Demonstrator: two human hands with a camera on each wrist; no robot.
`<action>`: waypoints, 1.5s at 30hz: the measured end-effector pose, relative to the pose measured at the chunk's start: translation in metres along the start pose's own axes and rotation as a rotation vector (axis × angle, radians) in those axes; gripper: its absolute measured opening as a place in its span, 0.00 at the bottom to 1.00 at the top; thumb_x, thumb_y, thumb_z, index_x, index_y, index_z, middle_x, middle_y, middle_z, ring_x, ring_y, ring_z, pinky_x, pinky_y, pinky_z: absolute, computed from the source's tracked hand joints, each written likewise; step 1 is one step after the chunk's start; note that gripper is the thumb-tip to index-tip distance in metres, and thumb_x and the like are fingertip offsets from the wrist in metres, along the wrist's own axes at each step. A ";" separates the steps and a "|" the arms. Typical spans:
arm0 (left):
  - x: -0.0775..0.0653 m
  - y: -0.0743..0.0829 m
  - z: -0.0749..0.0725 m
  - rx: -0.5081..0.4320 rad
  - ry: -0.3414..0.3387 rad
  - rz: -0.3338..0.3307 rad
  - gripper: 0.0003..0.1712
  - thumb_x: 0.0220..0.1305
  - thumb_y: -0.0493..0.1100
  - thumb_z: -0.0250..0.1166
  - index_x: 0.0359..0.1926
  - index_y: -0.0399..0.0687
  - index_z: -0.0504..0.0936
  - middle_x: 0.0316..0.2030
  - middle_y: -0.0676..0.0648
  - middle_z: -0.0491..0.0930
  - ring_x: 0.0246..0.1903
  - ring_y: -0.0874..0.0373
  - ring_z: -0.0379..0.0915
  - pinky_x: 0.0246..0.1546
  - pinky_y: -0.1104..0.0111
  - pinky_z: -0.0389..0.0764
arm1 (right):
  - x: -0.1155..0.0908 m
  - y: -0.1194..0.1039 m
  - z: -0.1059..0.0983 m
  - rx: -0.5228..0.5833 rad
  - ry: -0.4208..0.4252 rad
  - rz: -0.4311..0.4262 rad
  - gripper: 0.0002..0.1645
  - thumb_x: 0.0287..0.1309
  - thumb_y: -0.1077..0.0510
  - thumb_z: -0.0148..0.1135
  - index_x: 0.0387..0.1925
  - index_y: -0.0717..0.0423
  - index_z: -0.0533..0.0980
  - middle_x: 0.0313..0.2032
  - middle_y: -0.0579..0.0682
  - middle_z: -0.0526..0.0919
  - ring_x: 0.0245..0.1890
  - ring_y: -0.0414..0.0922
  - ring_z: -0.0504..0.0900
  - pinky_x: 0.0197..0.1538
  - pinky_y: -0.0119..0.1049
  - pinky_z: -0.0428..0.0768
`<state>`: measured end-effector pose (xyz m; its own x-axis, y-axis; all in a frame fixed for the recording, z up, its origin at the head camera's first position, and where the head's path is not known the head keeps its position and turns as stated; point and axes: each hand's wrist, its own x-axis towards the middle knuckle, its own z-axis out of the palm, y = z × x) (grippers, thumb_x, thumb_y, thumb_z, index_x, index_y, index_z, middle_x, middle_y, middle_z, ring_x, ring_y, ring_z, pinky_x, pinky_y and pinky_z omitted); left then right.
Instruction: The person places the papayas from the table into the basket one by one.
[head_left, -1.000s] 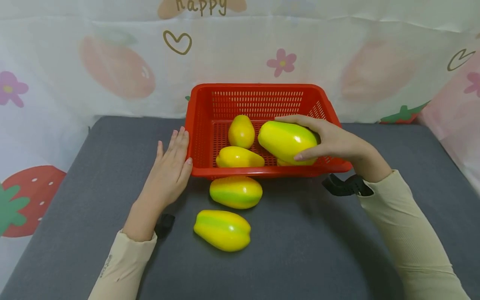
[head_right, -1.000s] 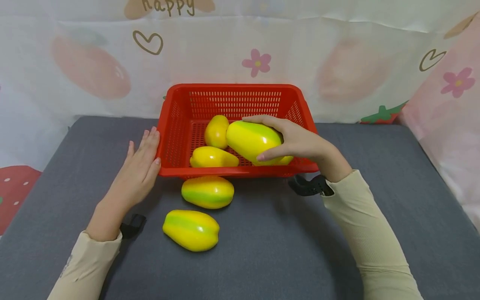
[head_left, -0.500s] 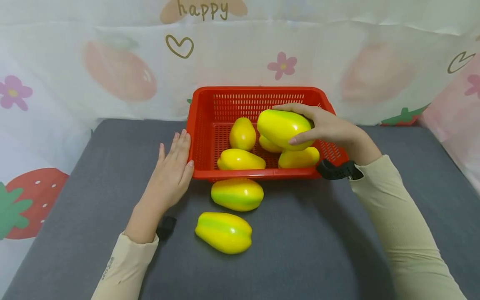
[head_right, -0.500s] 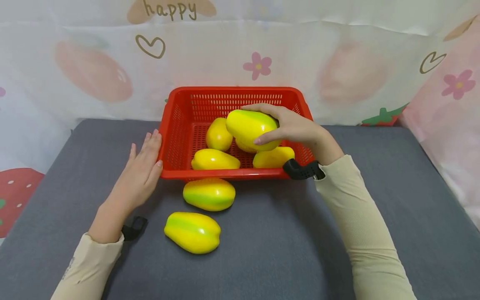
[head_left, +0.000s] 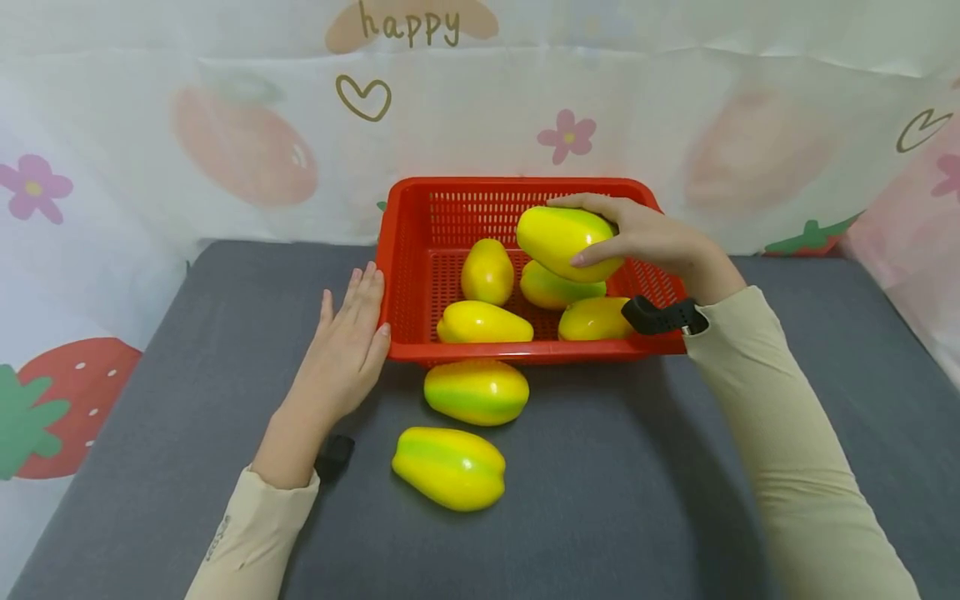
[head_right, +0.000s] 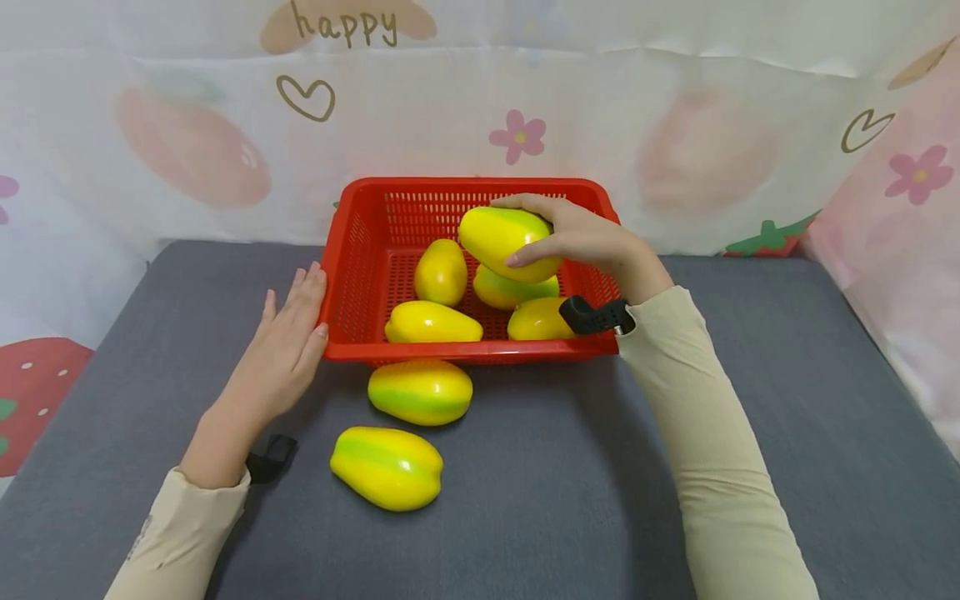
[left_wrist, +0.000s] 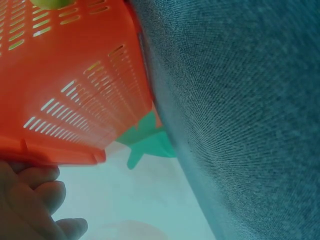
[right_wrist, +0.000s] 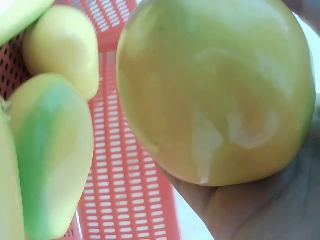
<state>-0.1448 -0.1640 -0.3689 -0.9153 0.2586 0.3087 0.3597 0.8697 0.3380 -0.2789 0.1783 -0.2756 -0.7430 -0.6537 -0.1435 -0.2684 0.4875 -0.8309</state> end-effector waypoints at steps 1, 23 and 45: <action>0.000 0.000 0.000 0.000 0.001 0.001 0.35 0.70 0.45 0.43 0.72 0.34 0.45 0.72 0.39 0.44 0.72 0.46 0.36 0.67 0.45 0.35 | 0.002 0.002 0.000 -0.006 0.000 0.011 0.40 0.54 0.55 0.64 0.68 0.44 0.61 0.59 0.47 0.66 0.53 0.48 0.65 0.54 0.44 0.70; -0.001 0.001 0.000 -0.003 -0.004 -0.008 0.36 0.70 0.45 0.44 0.72 0.35 0.44 0.73 0.39 0.43 0.72 0.47 0.35 0.67 0.47 0.34 | 0.038 0.033 -0.003 -0.010 0.189 0.142 0.46 0.53 0.51 0.65 0.71 0.41 0.55 0.62 0.51 0.64 0.58 0.51 0.62 0.60 0.49 0.66; -0.001 0.002 -0.002 -0.003 -0.004 -0.010 0.35 0.70 0.45 0.43 0.73 0.36 0.45 0.73 0.40 0.44 0.72 0.47 0.36 0.67 0.47 0.35 | 0.041 0.046 -0.004 -0.062 0.234 0.186 0.49 0.52 0.54 0.67 0.71 0.50 0.53 0.63 0.55 0.63 0.59 0.54 0.60 0.61 0.51 0.66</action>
<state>-0.1433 -0.1636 -0.3671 -0.9197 0.2517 0.3014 0.3511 0.8709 0.3440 -0.3241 0.1757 -0.3174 -0.9023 -0.4018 -0.1565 -0.1456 0.6255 -0.7665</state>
